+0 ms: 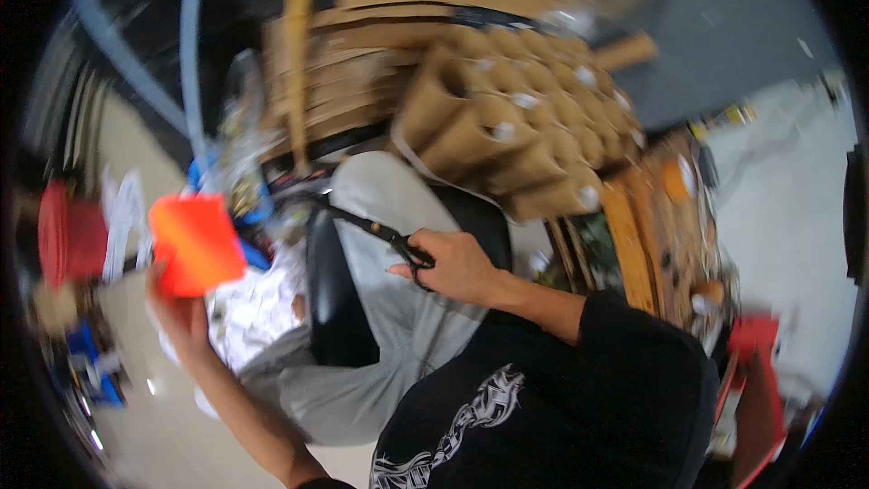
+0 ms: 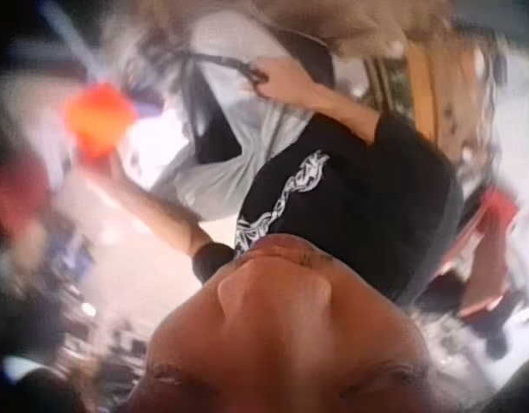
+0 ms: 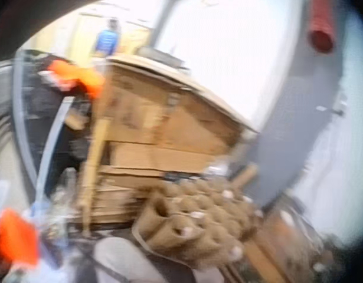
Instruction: The person cuts a piece of cardboard with scissors, then cuts a bright orange sheet of paper into a circular shape. Finally, the person cuts a roll of brown packing tape into a circular ring.
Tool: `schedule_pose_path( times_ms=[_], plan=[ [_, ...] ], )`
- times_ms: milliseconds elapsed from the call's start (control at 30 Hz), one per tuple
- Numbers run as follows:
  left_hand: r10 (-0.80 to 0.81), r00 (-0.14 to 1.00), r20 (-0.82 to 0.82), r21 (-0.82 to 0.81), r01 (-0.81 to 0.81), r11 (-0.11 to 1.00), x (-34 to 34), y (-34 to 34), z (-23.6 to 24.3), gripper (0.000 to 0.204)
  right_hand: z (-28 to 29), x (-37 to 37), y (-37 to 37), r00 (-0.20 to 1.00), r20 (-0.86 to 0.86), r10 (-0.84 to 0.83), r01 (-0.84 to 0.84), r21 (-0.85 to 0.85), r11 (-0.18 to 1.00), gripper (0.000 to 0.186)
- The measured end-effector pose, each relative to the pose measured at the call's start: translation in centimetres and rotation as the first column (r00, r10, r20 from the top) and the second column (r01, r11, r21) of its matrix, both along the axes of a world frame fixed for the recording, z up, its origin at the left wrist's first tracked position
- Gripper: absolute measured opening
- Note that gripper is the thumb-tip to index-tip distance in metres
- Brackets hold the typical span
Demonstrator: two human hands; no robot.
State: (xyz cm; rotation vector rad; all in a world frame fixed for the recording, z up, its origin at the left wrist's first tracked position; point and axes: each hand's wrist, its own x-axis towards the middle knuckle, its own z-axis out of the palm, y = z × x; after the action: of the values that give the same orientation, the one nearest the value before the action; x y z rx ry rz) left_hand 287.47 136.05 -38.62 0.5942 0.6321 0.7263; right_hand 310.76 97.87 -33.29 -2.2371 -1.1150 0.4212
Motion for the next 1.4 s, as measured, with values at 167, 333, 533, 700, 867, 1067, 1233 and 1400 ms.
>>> schedule_pose_path(
  times_ms=[167, 333, 533, 700, 867, 1067, 1233, 1400],
  plan=[
    [-0.107, 0.981, -0.165, -0.033, 0.102, 0.994, 0.5, -2.0, 1.8, 0.041, -1.0, -1.7, -7.6, 0.985, 0.088, -0.151, 0.168, -0.242, 0.956, 0.041],
    [-0.192, 0.964, -0.186, 0.022, 0.2, 0.98, 0.7, -1.6, -1.0, 0.052, -1.1, -3.6, -9.4, 0.998, 0.007, -0.063, 0.061, -0.356, 0.932, 0.041],
    [-0.155, 0.971, -0.183, 0.015, 0.161, 0.987, 0.1, -1.2, -0.8, 0.054, -1.6, -4.8, -9.5, 0.999, -0.006, -0.041, 0.038, -0.281, 0.959, 0.04],
    [-0.179, 0.96, -0.214, 0.006, 0.185, 0.983, 0.3, -1.1, -0.2, 0.053, -0.9, -4.5, -10.0, 0.996, -0.068, -0.05, 0.031, -0.258, 0.966, 0.04],
    [-0.163, 0.963, -0.213, 0.047, 0.176, 0.983, -0.5, -0.8, -1.6, 0.051, 6.5, 0.3, -10.8, 0.94, 0.18, -0.288, 0.282, 0.059, 0.957, 0.033],
    [-0.156, 0.968, -0.197, 0.017, 0.163, 0.987, -0.8, -1.2, -1.1, 0.051, 15.0, 13.4, -22.0, 0.231, 0.779, -0.582, 0.729, 0.258, 0.634, 0.044],
    [-0.188, 0.961, -0.201, 0.016, 0.195, 0.981, 0.8, -3.1, 0.2, 0.045, 13.2, 19.1, -32.6, 0.264, 0.64, -0.722, 0.963, -0.135, 0.233, 0.1],
    [-0.132, 0.966, -0.223, 0.082, 0.153, 0.985, -0.1, -3.4, -0.8, 0.038, 15.0, 21.0, -32.4, 0.453, 0.503, -0.736, 0.873, -0.083, 0.48, 0.094]
  ],
)
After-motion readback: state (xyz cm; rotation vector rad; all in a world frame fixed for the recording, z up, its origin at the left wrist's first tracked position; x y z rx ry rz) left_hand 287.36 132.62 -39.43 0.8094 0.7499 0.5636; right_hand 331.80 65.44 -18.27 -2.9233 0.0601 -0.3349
